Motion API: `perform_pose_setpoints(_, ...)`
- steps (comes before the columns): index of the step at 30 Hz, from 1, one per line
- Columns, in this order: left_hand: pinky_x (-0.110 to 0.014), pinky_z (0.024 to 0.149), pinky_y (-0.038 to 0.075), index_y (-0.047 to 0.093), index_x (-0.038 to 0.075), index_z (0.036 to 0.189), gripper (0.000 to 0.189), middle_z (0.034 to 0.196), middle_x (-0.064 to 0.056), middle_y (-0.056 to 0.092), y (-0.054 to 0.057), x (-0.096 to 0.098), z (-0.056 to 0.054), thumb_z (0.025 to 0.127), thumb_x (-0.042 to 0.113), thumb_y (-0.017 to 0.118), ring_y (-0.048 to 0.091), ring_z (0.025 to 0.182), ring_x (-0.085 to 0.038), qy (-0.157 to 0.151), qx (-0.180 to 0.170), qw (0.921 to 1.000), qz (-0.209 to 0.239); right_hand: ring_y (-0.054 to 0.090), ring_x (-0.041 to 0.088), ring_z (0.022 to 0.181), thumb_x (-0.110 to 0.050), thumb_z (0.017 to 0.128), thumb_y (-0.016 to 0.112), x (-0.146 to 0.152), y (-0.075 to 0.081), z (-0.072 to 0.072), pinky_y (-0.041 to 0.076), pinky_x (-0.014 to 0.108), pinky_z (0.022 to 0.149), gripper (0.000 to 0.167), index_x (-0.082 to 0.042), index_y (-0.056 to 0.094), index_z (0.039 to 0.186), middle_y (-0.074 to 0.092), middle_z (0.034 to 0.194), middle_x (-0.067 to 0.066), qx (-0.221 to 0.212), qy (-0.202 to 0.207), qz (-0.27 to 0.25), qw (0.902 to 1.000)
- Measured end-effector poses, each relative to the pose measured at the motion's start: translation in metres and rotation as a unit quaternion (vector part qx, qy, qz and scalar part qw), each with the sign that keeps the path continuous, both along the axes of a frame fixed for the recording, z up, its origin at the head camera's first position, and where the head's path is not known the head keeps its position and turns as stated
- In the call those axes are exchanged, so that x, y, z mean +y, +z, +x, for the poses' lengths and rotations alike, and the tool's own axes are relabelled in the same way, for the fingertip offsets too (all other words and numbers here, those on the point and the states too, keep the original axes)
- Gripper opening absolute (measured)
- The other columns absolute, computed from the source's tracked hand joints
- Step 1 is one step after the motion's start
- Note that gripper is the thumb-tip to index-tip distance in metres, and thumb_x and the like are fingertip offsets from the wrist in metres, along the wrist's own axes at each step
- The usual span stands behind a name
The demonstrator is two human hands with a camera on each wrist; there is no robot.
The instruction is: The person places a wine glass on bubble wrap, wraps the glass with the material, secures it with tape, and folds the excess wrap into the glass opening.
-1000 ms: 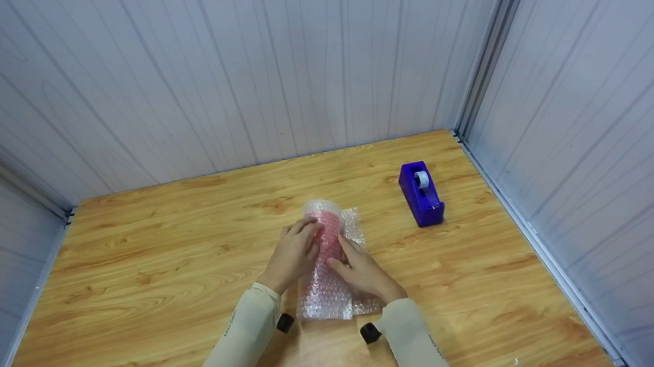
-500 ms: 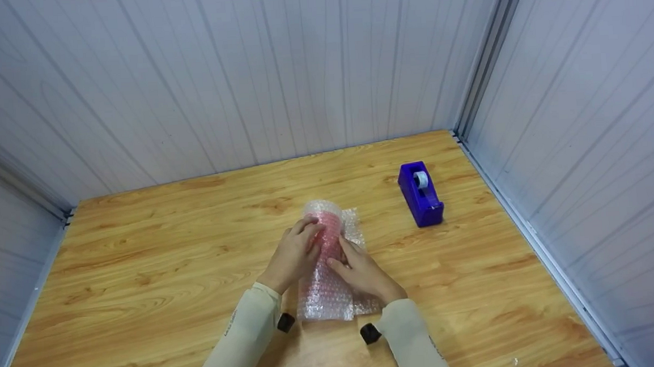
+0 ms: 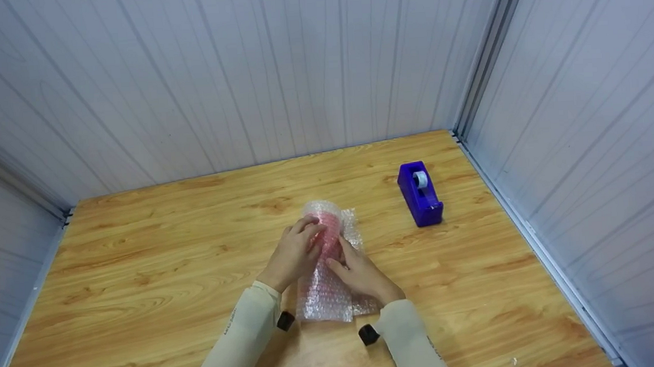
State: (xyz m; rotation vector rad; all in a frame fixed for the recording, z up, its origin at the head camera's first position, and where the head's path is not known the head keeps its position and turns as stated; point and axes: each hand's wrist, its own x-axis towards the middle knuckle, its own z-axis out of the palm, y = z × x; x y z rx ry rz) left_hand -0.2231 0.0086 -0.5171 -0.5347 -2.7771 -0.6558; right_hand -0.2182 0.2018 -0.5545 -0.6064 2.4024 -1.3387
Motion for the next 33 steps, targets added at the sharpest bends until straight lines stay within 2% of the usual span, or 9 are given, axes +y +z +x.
perform_pose_setpoints(4,-0.043,0.09,0.054,0.069,0.012,0.124,0.028,0.134,-0.009,0.056,0.0007,0.0014,-0.0004,0.096,0.015,0.066,0.058,0.109,-0.035,0.001,0.0,1.0,-0.007,0.029,0.039,0.143,-0.034,0.105,0.052,-0.0005,-0.0018,-0.0013,0.027,0.049,0.115,0.076,-0.002,0.008,0.159,0.023,0.158,0.026,-0.003,-0.005,-0.021,0.9998)
perform_pose_setpoints(9,-0.042,0.09,0.054,0.069,0.013,0.124,0.028,0.134,-0.009,0.057,0.001,0.0031,-0.0013,0.096,0.017,0.065,0.058,0.109,-0.034,0.003,0.002,0.9998,-0.019,0.026,0.04,0.144,-0.035,0.105,0.051,-0.0001,-0.0003,-0.0009,0.024,0.051,0.116,0.073,-0.008,0.011,0.16,0.022,0.16,0.024,-0.01,-0.01,-0.018,0.9997)
perform_pose_setpoints(15,-0.042,0.088,0.055,0.07,0.014,0.123,0.027,0.134,-0.009,0.057,-0.0001,0.0039,-0.0029,0.097,0.017,0.065,0.058,0.109,-0.034,0.005,-0.001,0.9998,-0.017,0.034,0.04,0.141,-0.041,0.104,0.052,0.0015,0.003,-0.0005,0.028,0.053,0.114,0.074,-0.014,0.014,0.162,0.025,0.161,0.02,-0.011,-0.015,0.0,0.9998)
perform_pose_setpoints(22,-0.042,0.084,0.056,0.071,0.014,0.121,0.026,0.132,-0.009,0.057,0.0007,0.0034,-0.0023,0.096,0.017,0.066,0.058,0.107,-0.034,0.004,0.005,0.9998,-0.02,0.042,0.035,0.132,-0.039,0.104,0.053,0.0011,0.0059,-0.0009,0.035,0.053,0.11,0.072,-0.006,0.02,0.159,0.03,0.15,0.016,0.014,-0.029,0.026,0.9992)
perform_pose_setpoints(28,-0.042,0.083,0.056,0.071,0.015,0.122,0.026,0.133,-0.008,0.057,0.0011,0.0046,-0.0018,0.096,0.018,0.066,0.058,0.108,-0.035,0.008,-0.004,0.9997,-0.021,0.035,0.041,0.14,-0.04,0.104,0.052,0.0001,0.006,-0.002,0.03,0.054,0.113,0.072,-0.004,0.02,0.158,0.021,0.16,0.021,0.007,-0.029,0.024,0.9993)
perform_pose_setpoints(33,-0.041,0.084,0.056,0.071,0.015,0.121,0.026,0.132,-0.008,0.058,0.0018,0.0061,-0.0014,0.096,0.021,0.067,0.057,0.108,-0.034,0.008,0.005,0.9995,-0.03,0.043,0.04,0.135,-0.033,0.105,0.054,-0.0002,0.0043,-0.0015,0.037,0.052,0.109,0.069,-0.003,0.021,0.158,0.032,0.155,0.021,0.014,-0.028,0.0,0.9995)
